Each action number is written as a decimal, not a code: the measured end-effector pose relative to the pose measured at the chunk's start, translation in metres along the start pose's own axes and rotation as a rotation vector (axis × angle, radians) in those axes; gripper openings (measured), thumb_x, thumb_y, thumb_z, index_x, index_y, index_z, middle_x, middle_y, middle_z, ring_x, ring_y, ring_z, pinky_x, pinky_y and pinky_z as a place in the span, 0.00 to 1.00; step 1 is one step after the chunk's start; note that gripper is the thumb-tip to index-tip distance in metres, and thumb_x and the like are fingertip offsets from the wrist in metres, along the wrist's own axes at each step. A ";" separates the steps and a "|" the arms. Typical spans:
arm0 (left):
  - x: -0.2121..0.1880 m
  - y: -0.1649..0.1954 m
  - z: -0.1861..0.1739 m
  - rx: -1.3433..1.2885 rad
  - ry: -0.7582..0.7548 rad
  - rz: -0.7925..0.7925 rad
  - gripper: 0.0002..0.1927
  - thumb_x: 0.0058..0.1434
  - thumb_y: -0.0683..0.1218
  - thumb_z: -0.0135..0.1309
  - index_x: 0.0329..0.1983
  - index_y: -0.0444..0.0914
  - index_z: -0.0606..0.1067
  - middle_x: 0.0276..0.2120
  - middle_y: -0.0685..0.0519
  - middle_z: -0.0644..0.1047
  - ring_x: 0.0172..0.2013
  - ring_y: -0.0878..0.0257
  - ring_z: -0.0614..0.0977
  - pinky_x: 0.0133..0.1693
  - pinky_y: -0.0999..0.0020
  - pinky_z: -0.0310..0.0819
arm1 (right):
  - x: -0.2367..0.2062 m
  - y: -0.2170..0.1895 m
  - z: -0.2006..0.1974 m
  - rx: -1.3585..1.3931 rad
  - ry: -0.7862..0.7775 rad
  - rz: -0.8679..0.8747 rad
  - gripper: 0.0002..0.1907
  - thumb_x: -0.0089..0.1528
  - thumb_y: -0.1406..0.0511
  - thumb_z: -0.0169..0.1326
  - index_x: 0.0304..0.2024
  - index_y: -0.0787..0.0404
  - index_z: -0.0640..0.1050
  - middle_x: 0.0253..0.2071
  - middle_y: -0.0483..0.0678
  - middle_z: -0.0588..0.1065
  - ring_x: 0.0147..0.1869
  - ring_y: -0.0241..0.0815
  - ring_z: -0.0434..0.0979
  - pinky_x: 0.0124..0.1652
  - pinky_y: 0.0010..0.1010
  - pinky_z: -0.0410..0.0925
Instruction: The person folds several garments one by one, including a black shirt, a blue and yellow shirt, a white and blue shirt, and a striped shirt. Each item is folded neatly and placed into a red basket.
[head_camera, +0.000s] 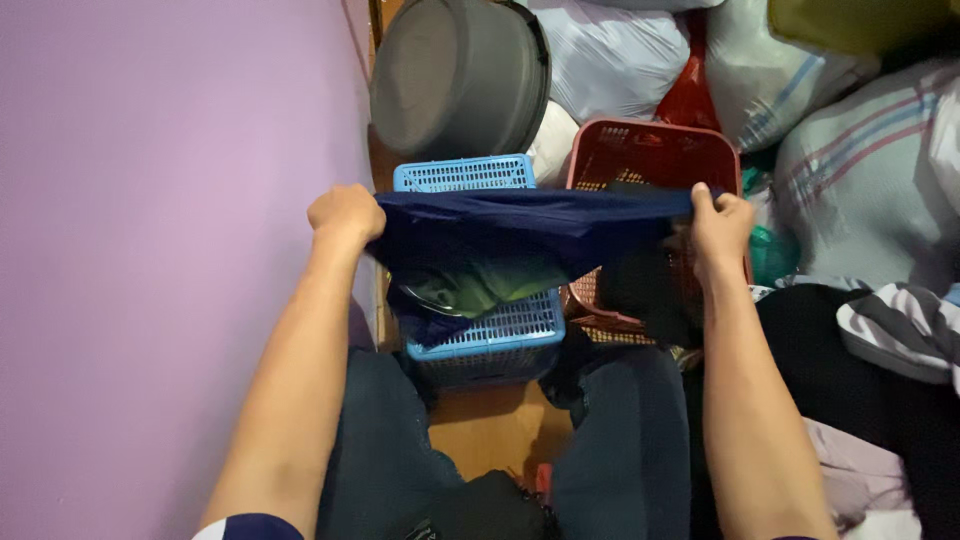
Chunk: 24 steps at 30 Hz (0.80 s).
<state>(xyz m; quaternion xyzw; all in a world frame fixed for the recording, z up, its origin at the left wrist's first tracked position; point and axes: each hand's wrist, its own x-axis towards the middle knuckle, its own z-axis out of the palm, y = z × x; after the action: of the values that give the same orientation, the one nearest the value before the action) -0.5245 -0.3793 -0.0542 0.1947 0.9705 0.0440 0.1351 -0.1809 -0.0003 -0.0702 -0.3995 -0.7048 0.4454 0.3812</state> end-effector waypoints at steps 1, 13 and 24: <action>0.006 0.001 0.002 -0.031 -0.061 -0.011 0.17 0.61 0.44 0.53 0.51 0.36 0.81 0.50 0.36 0.79 0.51 0.38 0.80 0.49 0.45 0.75 | -0.002 -0.001 0.003 0.207 -0.126 0.315 0.17 0.67 0.58 0.59 0.35 0.67 0.77 0.32 0.51 0.78 0.32 0.45 0.79 0.32 0.39 0.69; 0.060 0.130 -0.109 -1.565 0.067 0.439 0.24 0.61 0.33 0.38 0.56 0.40 0.77 0.44 0.49 0.82 0.37 0.61 0.83 0.37 0.67 0.79 | 0.057 -0.050 -0.041 -0.360 0.503 -0.651 0.21 0.51 0.75 0.57 0.46 0.67 0.69 0.41 0.48 0.68 0.47 0.47 0.70 0.49 0.40 0.68; 0.061 0.117 -0.166 -1.706 0.359 0.959 0.15 0.68 0.34 0.48 0.55 0.37 0.79 0.51 0.52 0.80 0.53 0.60 0.80 0.57 0.68 0.76 | -0.143 -0.135 -0.097 -0.367 0.285 -0.635 0.16 0.55 0.76 0.51 0.45 0.66 0.81 0.34 0.49 0.74 0.30 0.34 0.65 0.34 0.24 0.58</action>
<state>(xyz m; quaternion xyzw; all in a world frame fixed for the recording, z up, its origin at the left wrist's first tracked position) -0.5819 -0.2531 0.1063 0.3943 0.4386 0.8060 0.0491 -0.0688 -0.1361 0.0598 -0.2811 -0.8013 0.1118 0.5161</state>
